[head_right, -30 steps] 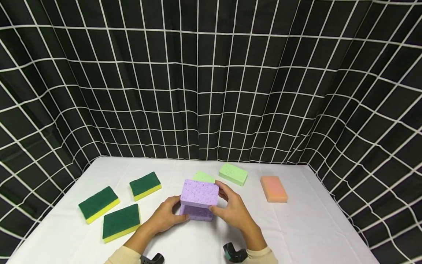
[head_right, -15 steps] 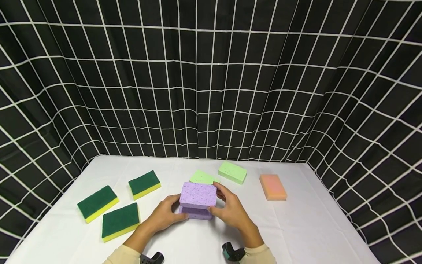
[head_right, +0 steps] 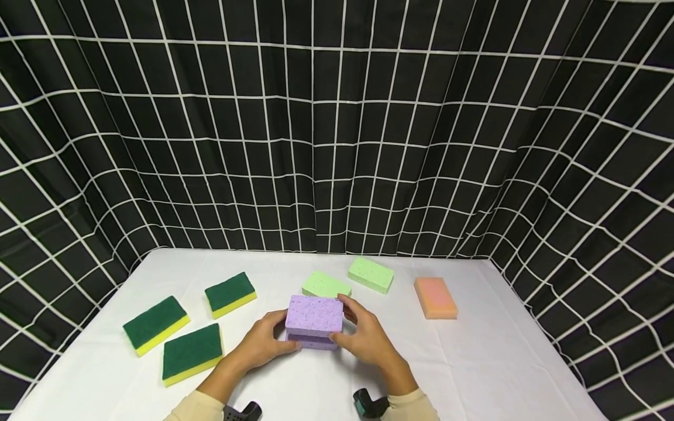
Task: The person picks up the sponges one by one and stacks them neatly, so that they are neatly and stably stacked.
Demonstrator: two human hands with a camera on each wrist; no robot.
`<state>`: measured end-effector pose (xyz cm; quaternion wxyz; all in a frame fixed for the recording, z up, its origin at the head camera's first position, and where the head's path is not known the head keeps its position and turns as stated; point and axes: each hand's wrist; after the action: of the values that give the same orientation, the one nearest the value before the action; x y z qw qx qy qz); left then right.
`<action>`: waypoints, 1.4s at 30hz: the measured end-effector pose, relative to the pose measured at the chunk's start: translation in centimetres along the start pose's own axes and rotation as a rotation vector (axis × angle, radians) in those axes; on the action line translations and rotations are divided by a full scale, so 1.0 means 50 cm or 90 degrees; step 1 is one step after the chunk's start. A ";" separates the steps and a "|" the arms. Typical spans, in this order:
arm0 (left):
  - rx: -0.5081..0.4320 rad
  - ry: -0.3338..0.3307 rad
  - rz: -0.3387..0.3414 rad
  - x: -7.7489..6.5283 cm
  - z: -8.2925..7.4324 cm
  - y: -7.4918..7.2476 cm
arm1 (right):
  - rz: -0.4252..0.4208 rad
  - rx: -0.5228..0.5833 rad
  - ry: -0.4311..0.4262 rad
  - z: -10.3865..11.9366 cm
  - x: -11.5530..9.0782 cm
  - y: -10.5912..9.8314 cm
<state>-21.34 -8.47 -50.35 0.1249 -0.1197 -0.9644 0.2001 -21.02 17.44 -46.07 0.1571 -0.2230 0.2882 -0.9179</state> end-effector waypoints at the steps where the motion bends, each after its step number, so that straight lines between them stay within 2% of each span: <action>1: -0.001 -0.001 0.000 0.000 0.000 0.000 | 0.002 -0.002 0.000 -0.002 -0.001 0.001; 16: -0.010 0.015 -0.002 -0.001 0.003 0.003 | 0.025 -0.013 0.018 -0.006 -0.006 0.019; 27: -0.003 -0.011 -0.004 -0.001 -0.004 0.000 | 0.032 -0.042 0.036 -0.013 -0.005 0.021; 36: 0.016 -0.014 -0.001 -0.001 -0.008 -0.001 | 0.027 -0.066 0.027 -0.021 -0.009 0.021; 42: 0.016 -0.018 0.004 0.000 -0.005 -0.001 | 0.038 -0.086 0.040 -0.024 -0.011 0.022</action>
<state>-21.27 -8.44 -50.13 0.1117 -0.1185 -0.9631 0.2142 -20.97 17.37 -47.79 0.1604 -0.1956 0.3606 -0.8978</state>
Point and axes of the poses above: each hand's wrist, its own x-axis towards the middle knuckle, its own y-axis out of the palm, z = x × y, and after that the axes turned 13 degrees about -x, right-handed
